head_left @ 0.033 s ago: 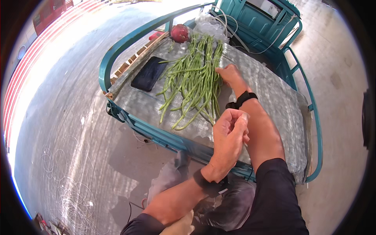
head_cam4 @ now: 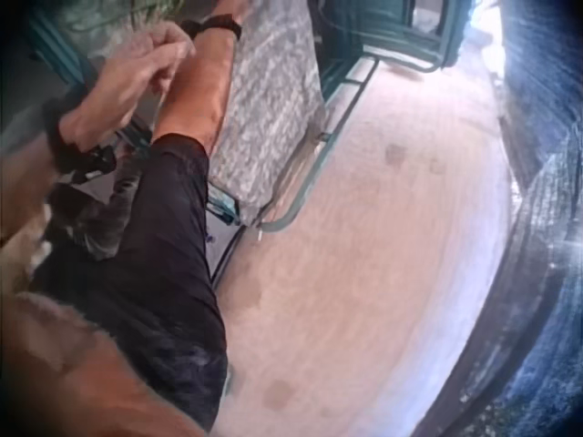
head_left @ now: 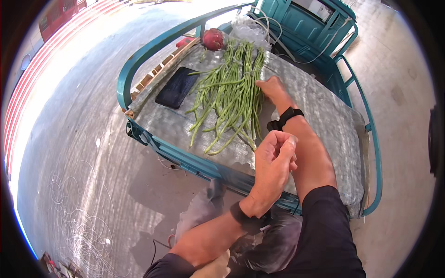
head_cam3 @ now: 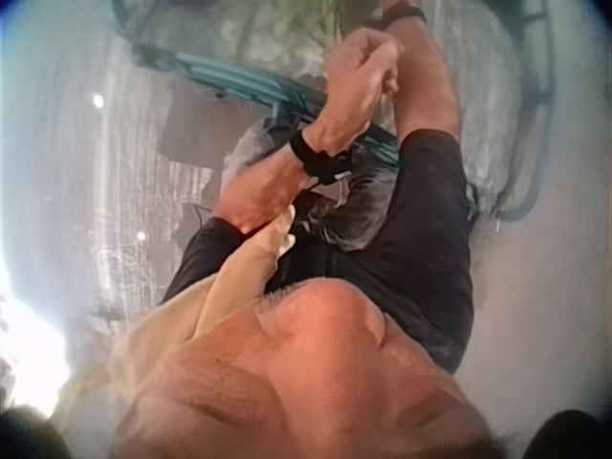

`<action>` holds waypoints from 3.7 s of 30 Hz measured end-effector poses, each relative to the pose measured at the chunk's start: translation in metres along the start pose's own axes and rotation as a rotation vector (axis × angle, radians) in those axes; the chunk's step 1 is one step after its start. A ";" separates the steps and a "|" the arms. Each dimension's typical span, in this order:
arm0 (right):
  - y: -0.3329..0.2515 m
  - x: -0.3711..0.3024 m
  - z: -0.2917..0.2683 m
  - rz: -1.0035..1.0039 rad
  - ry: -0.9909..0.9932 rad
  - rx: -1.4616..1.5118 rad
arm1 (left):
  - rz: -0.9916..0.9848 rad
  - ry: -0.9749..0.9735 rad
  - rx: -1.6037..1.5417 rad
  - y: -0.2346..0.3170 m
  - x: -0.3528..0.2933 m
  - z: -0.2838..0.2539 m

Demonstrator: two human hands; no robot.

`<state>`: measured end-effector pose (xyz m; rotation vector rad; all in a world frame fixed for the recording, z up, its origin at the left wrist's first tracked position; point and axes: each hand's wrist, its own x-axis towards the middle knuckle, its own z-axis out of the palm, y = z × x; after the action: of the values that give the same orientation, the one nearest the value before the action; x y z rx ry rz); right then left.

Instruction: The person gathers long green beans into bundles and ties them with white string while sitting in the back of a small vehicle.

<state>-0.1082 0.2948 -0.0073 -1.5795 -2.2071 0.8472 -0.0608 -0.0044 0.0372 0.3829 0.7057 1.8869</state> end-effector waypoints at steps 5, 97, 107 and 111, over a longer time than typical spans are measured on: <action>-0.010 0.014 0.018 0.074 -0.004 0.100 | -0.060 -0.042 0.011 0.005 -0.001 -0.007; 0.466 -0.676 -0.046 0.857 0.475 0.842 | -0.143 -0.331 0.830 -0.105 0.006 0.019; 0.550 -0.590 0.040 0.663 0.503 0.719 | -0.091 -0.361 0.902 -0.120 0.008 0.013; 0.573 -0.545 0.062 0.756 0.618 0.030 | -0.070 -0.392 0.881 -0.123 0.007 0.015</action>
<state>0.4828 -0.1032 -0.3563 -2.3005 -1.1642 0.4398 0.0335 0.0416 -0.0292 1.2217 1.2265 1.2828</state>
